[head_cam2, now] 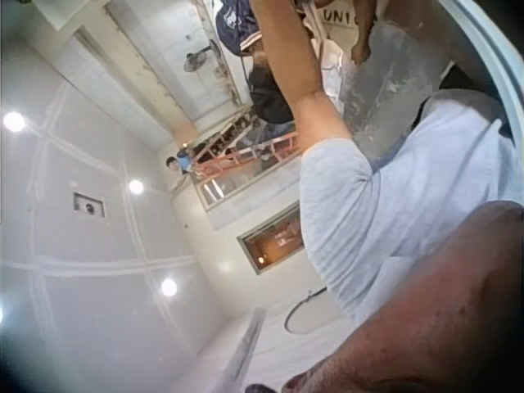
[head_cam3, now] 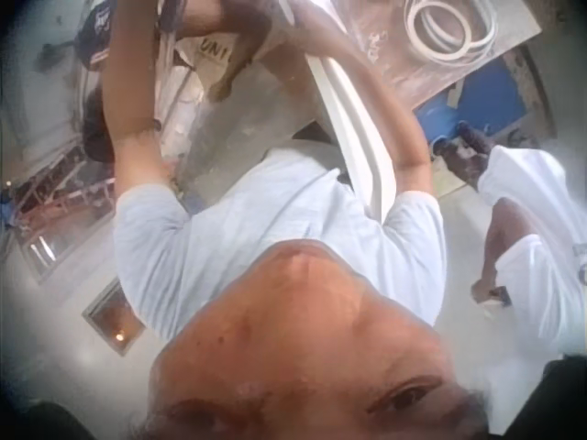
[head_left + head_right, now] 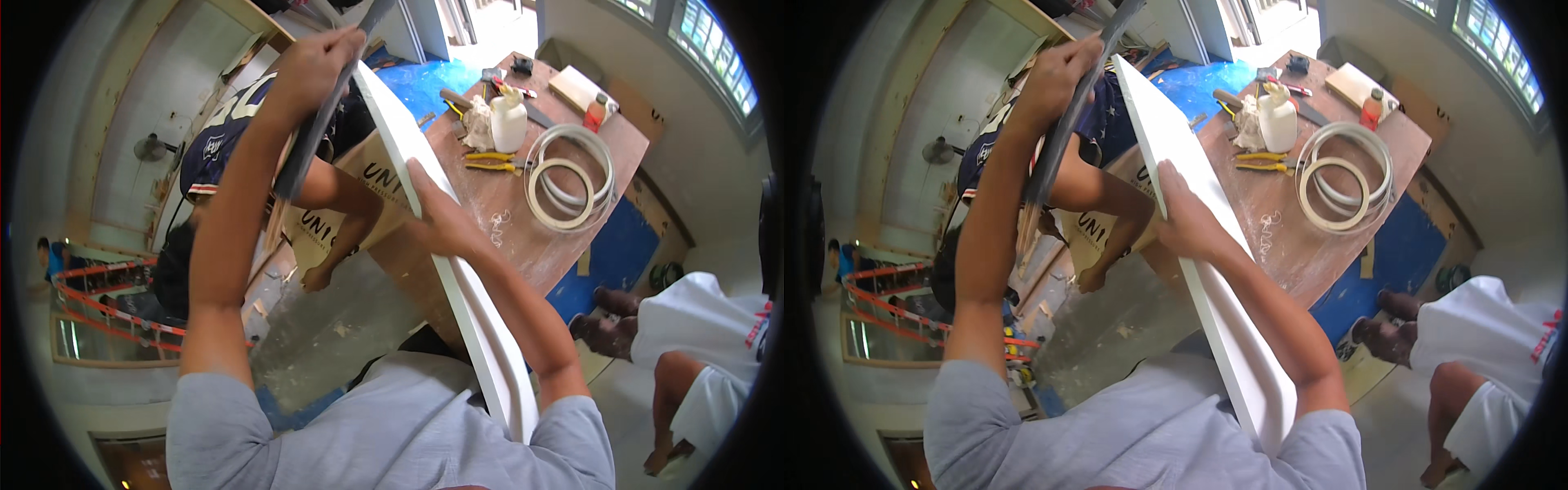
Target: The person sands the edge of a white wooden board with a sanding block and then wipes the surface with a cloth.
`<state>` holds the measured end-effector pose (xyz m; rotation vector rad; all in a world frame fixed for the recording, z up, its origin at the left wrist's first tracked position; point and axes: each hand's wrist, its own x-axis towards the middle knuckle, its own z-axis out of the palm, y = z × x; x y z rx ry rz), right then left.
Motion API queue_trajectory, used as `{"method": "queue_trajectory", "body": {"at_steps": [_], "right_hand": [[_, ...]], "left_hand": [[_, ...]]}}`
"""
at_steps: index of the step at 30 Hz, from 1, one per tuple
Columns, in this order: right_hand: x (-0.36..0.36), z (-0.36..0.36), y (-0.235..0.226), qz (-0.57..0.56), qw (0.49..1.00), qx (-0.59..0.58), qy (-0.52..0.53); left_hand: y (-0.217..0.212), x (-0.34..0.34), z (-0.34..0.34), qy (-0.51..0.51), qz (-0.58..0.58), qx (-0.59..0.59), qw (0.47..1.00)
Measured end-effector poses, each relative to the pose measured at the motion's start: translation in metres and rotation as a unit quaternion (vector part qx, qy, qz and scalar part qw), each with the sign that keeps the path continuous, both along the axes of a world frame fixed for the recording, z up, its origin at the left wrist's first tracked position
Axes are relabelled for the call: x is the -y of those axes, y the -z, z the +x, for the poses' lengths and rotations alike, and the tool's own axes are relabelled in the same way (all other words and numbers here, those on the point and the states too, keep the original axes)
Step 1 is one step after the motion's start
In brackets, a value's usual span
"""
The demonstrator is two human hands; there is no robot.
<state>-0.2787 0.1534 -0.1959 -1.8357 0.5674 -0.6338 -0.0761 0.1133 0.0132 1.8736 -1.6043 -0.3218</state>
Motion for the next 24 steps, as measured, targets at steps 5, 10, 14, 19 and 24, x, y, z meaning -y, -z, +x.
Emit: {"method": "queue_trajectory", "body": {"at_steps": [5, 10, 14, 19, 24], "right_hand": [[0.070, 0.076, 0.011, -0.007, 0.999, 0.021, -0.043], [0.108, 0.134, -0.014, 0.026, 0.998, -0.053, -0.012], [0.133, 0.149, 0.014, 0.089, 0.995, 0.048, 0.025], [0.067, 0.070, -0.008, 0.042, 0.997, -0.060, 0.014], [-0.019, -0.039, -0.006, -0.031, 0.999, -0.039, -0.005]], "left_hand": [[0.028, -0.110, -0.001, -0.056, -0.013, -0.129, 0.990], [0.073, -0.196, 0.004, -0.146, 0.025, -0.225, 0.963], [0.100, -0.224, 0.012, -0.124, -0.001, -0.274, 0.954], [0.114, -0.249, 0.009, -0.157, -0.008, -0.307, 0.939], [0.124, -0.241, -0.003, -0.141, -0.006, -0.315, 0.939]]}}
